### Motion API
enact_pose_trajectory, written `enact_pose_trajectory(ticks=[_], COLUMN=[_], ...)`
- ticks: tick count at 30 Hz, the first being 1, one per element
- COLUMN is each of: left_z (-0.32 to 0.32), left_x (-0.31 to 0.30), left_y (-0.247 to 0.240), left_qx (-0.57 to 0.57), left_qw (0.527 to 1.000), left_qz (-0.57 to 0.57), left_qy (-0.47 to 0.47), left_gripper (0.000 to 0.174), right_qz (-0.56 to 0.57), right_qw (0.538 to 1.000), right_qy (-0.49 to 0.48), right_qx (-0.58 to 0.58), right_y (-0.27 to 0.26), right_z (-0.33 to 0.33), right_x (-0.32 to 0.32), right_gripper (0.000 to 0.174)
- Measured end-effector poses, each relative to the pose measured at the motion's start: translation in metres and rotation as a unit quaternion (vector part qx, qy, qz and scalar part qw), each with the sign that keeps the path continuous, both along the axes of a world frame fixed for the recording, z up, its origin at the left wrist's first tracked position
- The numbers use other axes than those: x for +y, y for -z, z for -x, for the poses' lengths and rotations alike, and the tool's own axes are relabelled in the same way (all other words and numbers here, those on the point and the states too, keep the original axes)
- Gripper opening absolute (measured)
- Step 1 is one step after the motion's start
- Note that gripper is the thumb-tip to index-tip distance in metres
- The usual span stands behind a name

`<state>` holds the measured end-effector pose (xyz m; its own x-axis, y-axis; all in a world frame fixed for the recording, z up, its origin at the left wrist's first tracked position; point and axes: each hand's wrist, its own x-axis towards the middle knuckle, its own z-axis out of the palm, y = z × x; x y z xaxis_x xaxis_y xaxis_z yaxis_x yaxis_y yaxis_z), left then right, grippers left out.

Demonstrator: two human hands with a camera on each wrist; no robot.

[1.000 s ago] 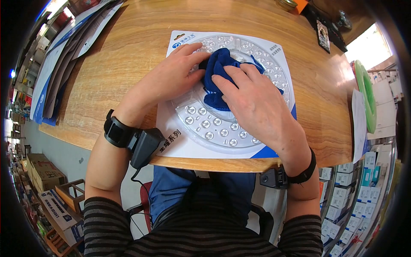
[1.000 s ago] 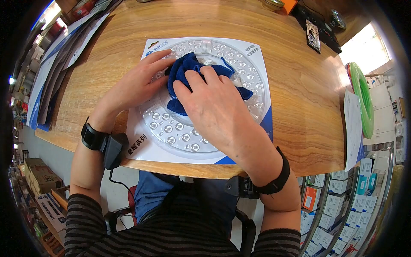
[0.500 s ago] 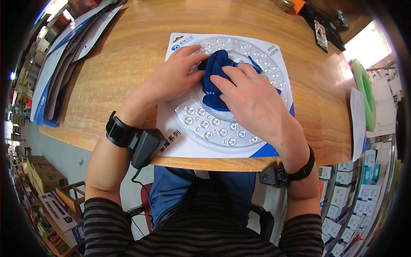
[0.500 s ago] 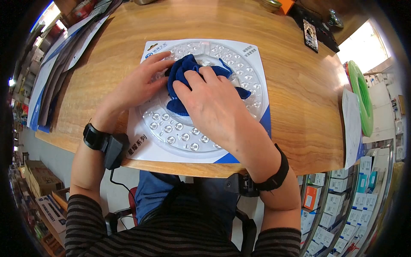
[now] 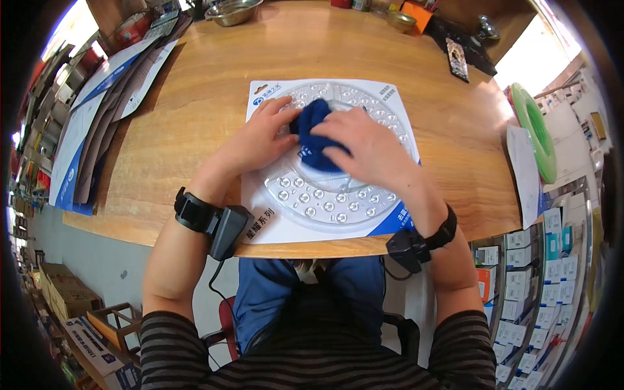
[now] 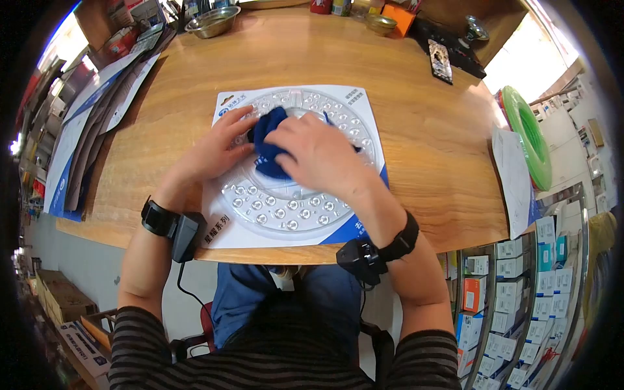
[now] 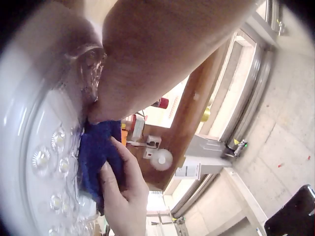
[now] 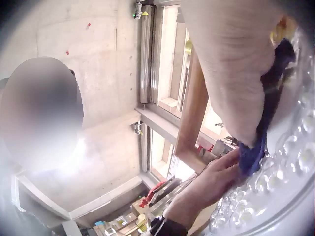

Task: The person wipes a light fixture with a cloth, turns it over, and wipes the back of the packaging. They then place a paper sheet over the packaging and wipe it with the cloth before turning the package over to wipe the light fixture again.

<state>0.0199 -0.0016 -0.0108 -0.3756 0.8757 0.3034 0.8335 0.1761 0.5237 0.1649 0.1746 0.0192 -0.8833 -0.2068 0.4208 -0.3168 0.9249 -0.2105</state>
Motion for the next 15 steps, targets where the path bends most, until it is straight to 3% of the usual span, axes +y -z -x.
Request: enact_pose_trajectory(ticks=[1,7,15], left_z=[0.002,0.003,-0.004], left_x=[0.0,-0.004,0.002], left_y=[-0.001,0.0,-0.001], left_qx=[-0.007,-0.045,-0.026], left_qw=[1.0,0.998,0.997], left_qz=[0.0,0.033,0.068], left_qy=[0.007,0.038,0.013], left_gripper=[0.048,0.055,0.062], right_qz=[0.008,-0.017,0.188], right_qw=[1.0,0.997,0.959], right_qy=[-0.023,0.079,0.204], right_qx=[0.011,-0.017,-0.066], right_y=[0.001,-0.001,-0.021], right_z=[-0.001,-0.002,0.04], right_x=[-0.006,-0.005,0.029], right_gripper=[0.027,0.026,0.028])
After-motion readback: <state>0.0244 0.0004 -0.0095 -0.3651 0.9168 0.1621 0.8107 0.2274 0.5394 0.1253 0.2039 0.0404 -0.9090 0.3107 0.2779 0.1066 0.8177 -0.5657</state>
